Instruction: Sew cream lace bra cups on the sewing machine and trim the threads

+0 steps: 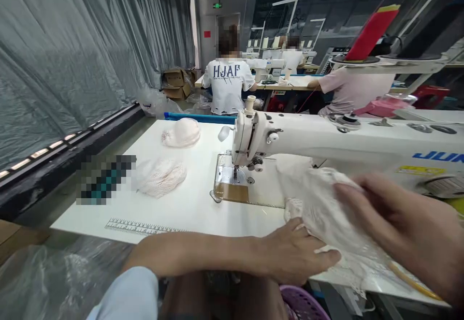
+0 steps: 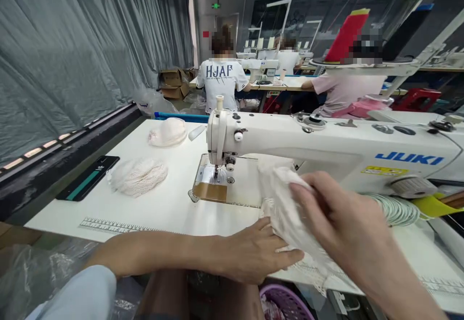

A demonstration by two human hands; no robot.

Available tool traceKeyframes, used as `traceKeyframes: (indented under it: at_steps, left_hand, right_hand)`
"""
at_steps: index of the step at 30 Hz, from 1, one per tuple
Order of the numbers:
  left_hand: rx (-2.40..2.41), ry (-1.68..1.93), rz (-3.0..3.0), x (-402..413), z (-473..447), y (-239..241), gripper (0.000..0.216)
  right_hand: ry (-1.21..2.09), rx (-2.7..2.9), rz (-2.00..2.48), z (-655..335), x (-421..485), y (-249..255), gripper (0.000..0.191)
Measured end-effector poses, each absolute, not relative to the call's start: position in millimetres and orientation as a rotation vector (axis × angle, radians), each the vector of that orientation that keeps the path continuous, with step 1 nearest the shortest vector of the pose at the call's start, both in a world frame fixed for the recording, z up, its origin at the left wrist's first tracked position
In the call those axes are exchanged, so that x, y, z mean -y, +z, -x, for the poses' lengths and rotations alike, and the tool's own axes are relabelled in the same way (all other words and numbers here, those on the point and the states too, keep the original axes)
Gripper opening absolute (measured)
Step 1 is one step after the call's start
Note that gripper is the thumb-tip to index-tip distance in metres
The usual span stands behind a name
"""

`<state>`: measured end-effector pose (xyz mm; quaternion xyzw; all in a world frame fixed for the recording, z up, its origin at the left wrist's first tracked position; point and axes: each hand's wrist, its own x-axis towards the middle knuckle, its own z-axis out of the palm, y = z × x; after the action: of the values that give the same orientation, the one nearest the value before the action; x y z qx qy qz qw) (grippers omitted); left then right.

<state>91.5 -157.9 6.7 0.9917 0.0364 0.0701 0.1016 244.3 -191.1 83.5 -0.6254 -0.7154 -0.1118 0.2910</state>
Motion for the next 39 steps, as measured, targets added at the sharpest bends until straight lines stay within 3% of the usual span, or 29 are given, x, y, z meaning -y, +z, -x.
traceKeyframes:
  at_steps: [2,5,7,9,11,14,18,21,23,29,34,39]
  left_hand:
    - [-0.152,0.189,-2.654,157.1,-61.4,14.8,0.049]
    - [-0.383,-0.194,-2.165,155.2,11.5,26.8,0.048]
    - [-0.596,-0.38,-2.005,147.2,57.3,35.5,0.04]
    - [-0.972,-0.329,-2.016,134.0,87.2,41.4,0.028]
    - [-1.284,-0.133,-2.087,117.7,96.4,41.6,0.034]
    - [-1.422,0.215,-2.205,94.1,76.8,31.7,0.038]
    - [-1.354,0.148,-2.313,75.6,29.5,7.5,0.041]
    - [-1.316,0.22,-2.339,70.7,11.1,-9.0,0.026]
    - [-1.283,0.349,-2.339,70.1,10.2,-13.9,0.011]
    - [-1.084,0.705,-2.141,78.1,23.6,1.6,0.013]
    - [-0.938,0.698,-1.708,85.8,23.3,12.3,0.013]
    - [-0.858,0.59,-1.318,86.6,29.1,24.4,0.022]
  right_hand:
    - [-0.117,2.006,1.558,-214.9,177.7,77.9,0.04]
    - [0.406,2.133,1.424,-179.2,156.5,53.1,0.034]
    - [0.851,2.123,1.37,-169.5,145.5,34.5,0.033]
    - [1.078,2.013,1.348,-171.1,137.8,18.7,0.037]
    - [1.082,1.955,1.387,-178.3,132.8,6.8,0.038]
    - [0.812,2.077,1.504,-185.6,127.7,-6.3,0.035]
    - [0.234,2.177,1.563,-181.5,116.8,-24.6,0.033]
    - [0.143,2.169,1.457,-177.8,105.3,-36.5,0.028]
    - [0.183,2.146,1.4,-176.9,100.7,-39.0,0.025]
    - [0.464,2.007,1.399,-174.0,114.0,-20.9,0.019]
    - [0.71,1.794,1.368,-165.3,130.3,-0.3,0.019]
    - [1.264,1.551,1.292,-158.5,135.5,15.1,0.031]
